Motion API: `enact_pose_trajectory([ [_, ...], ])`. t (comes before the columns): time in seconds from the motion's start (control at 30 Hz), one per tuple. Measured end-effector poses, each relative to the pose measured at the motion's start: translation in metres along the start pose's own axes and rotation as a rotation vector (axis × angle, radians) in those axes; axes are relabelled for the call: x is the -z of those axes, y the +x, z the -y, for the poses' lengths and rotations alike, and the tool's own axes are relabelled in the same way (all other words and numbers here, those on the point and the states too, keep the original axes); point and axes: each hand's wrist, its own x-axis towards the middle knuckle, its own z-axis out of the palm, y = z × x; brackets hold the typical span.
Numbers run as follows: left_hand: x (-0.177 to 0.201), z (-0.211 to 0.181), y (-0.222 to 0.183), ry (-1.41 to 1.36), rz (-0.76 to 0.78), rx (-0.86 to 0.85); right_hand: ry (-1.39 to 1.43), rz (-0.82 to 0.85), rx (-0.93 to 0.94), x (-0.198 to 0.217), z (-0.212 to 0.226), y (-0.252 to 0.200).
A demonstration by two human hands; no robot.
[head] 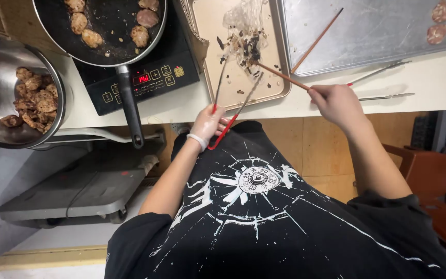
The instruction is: The recorder is frying meatballs in a pan and transferring them to a bowl using chopsticks and tongs.
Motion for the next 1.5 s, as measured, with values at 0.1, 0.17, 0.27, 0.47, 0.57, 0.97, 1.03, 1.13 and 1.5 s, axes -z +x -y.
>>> enact_pose_trajectory([
  [0.1,0.007,-0.001,0.002,-0.043,0.052,0.057,0.088,-0.055,0.045,-0.003,-0.025,0.005],
  [0.17,0.013,0.012,0.010,-0.027,0.086,0.017,0.147,-0.117,0.115,-0.006,-0.038,0.009],
  [0.27,0.012,0.024,0.019,-0.080,0.150,0.018,0.266,-0.022,0.010,-0.022,-0.051,0.012],
  [0.47,0.002,0.018,0.015,-0.153,0.199,0.070,0.407,0.131,0.088,-0.112,-0.075,0.025],
  [0.57,-0.003,0.021,0.013,-0.193,0.246,0.053,0.473,0.037,0.155,-0.122,-0.070,0.028],
  [0.97,0.004,0.019,-0.050,-0.130,0.236,-0.284,0.595,-0.090,-0.034,-0.175,-0.090,0.013],
  [1.03,0.009,-0.008,-0.074,-0.166,0.191,-0.308,0.502,-0.190,0.074,-0.192,-0.089,0.007],
  [1.13,0.016,-0.027,-0.099,-0.411,0.303,-0.327,0.413,-0.158,0.126,-0.197,-0.064,0.008],
  [1.5,0.026,-0.064,-0.159,-0.285,0.231,-0.657,0.352,-0.353,0.307,-0.136,0.020,-0.014],
])
